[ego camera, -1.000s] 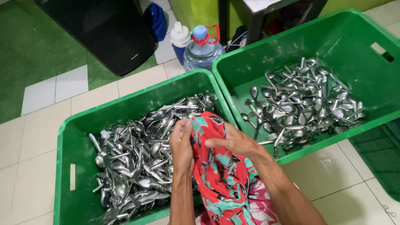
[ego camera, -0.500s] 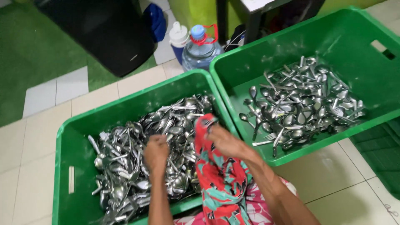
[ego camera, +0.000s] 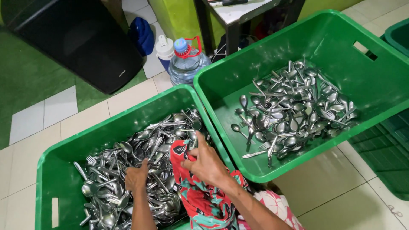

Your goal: Wipe each metal spoon and fork with a cloth and transfer them from one crate to another.

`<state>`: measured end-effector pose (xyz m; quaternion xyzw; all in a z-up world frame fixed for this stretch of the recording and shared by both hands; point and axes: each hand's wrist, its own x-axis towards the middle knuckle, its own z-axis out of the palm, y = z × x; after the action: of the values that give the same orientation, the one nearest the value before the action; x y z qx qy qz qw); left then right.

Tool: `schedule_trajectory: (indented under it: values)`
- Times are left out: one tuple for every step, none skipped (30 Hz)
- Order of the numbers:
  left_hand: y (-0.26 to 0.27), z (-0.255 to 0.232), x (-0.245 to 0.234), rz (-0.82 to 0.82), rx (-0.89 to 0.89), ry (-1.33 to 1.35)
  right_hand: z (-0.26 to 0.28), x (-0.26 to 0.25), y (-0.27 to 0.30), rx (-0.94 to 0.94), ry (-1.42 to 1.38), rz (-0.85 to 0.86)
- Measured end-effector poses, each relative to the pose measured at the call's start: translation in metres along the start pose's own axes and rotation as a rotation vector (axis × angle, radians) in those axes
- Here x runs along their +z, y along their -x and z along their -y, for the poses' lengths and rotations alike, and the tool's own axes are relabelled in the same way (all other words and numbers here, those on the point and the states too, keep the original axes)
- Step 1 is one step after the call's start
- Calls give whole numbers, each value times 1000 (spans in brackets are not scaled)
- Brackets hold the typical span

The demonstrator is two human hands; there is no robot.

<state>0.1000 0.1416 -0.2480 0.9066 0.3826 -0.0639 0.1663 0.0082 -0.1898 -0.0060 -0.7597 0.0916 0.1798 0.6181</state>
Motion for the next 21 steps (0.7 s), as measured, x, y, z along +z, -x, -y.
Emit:
schedule_trajectory:
  values:
    - [-5,-2,0,30,-25,14,-3,1,-2,-40,-36,13]
    - [-4,-2,-5,29,-26,12,-8,4,-4,-39,-38,14]
    - [-2,-4,-9,69,-50,80,-13,5,-7,-191,-11,-20]
    - [-1,-4,-13,109,-75,148,-18,7,-9,-344,17,-53]
    - [-1,-5,-16,111,-79,152,-15,8,-9,-343,22,-50]
    - [-2,-4,-20,106,-62,195,-11,10,-9,-269,36,-12]
    - [-1,4,-25,98,-57,239,-8,15,-6,-193,53,38]
    - [-6,10,-16,98,-73,242,-16,18,-10,-190,60,51]
    - [-13,18,-10,61,-9,275,-24,22,-14,-249,52,-24]
    - [-18,26,-5,23,54,306,-31,26,-17,-309,41,-98]
    - [-11,22,-11,11,49,313,-31,26,-18,-321,41,-89]
    - [-2,17,-18,27,81,220,-30,25,-19,-349,52,-125]
    - [6,11,-24,49,123,118,-32,24,-18,-371,56,-174]
    - [35,-7,-51,42,129,115,-20,23,-8,-376,49,-178]
    - [64,-31,-76,90,218,432,-8,19,0,-403,33,-227]
    - [92,-54,-102,142,305,750,4,16,9,-431,17,-276]
    - [109,-65,-109,148,317,749,-1,12,2,-432,15,-289]
    - [125,-75,-117,189,332,875,-6,9,-4,-432,29,-370]
    - [141,-87,-122,227,342,1015,-10,3,-13,-441,52,-446]
    - [161,-98,-137,229,350,1029,1,-3,-18,-451,62,-454]
    - [181,-104,-151,296,347,1096,9,-7,-21,-556,81,-552]
